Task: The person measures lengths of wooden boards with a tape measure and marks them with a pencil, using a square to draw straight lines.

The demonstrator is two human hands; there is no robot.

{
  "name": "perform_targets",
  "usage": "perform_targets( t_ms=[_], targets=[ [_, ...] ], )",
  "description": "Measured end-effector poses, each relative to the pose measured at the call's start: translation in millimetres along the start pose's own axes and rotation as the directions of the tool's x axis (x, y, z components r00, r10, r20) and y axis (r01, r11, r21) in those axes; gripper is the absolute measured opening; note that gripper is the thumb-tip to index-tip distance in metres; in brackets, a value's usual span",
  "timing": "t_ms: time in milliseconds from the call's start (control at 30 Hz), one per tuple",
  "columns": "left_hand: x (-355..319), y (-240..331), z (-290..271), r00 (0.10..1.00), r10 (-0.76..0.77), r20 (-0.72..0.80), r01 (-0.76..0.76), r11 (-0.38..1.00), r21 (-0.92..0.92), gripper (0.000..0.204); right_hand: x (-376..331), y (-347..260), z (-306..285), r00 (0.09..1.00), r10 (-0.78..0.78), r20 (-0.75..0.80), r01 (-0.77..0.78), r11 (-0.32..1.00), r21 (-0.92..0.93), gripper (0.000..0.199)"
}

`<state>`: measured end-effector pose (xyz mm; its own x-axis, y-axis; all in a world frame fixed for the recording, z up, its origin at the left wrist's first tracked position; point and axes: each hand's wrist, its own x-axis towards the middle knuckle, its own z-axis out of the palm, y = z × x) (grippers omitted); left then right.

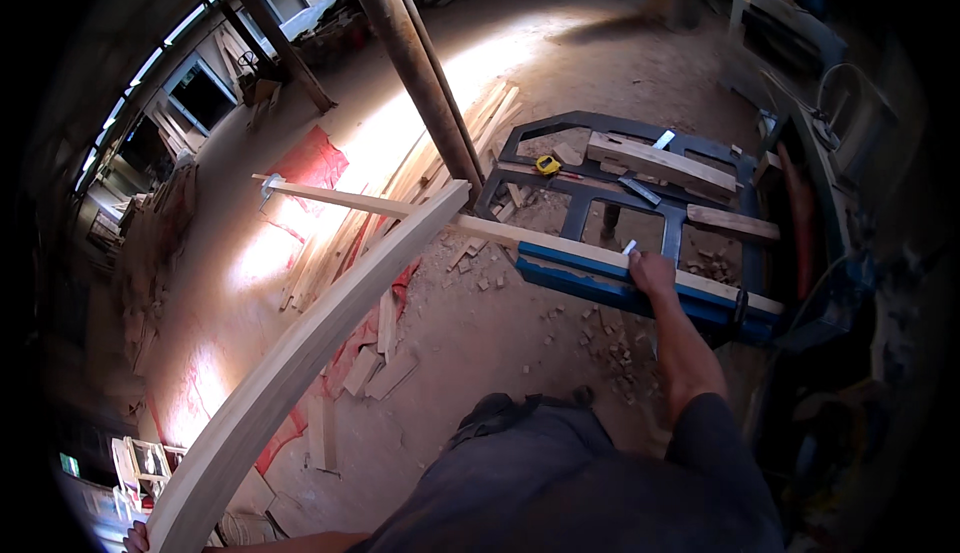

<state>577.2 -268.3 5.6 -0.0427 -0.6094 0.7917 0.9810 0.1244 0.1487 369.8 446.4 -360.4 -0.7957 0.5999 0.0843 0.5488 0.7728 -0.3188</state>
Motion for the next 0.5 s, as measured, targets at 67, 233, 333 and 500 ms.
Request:
perform_targets(
  t_ms=[67, 233, 333, 500],
  targets=[
    [-7.9, 4.8, -11.7, 0.997, -0.071, 0.002, 0.071, 0.997, 0.019, 0.048, 0.4, 1.3, -2.9, 1.000, 0.008, 0.018, -0.008, 1.000, -0.008, 0.059],
    [-20.4, 4.7, -43.6, 0.982, -0.183, -0.038, 0.185, 0.978, 0.092, 0.047, -2.7, -0.3, -4.1, 0.999, 0.034, -0.009, -0.034, 0.999, -0.027, 0.060],
    [-22.7, 3.4, -61.9, 0.968, -0.248, -0.043, 0.252, 0.961, 0.118, 0.047, -9.3, -5.1, -5.4, 0.998, 0.051, -0.023, -0.053, 0.996, -0.067, 0.056],
    [-20.9, 6.3, -92.9, 0.943, -0.321, -0.083, 0.331, 0.929, 0.164, 0.047, -20.1, -8.8, -14.7, 0.998, 0.055, -0.028, -0.056, 0.997, -0.046, 0.057]
  ],
)
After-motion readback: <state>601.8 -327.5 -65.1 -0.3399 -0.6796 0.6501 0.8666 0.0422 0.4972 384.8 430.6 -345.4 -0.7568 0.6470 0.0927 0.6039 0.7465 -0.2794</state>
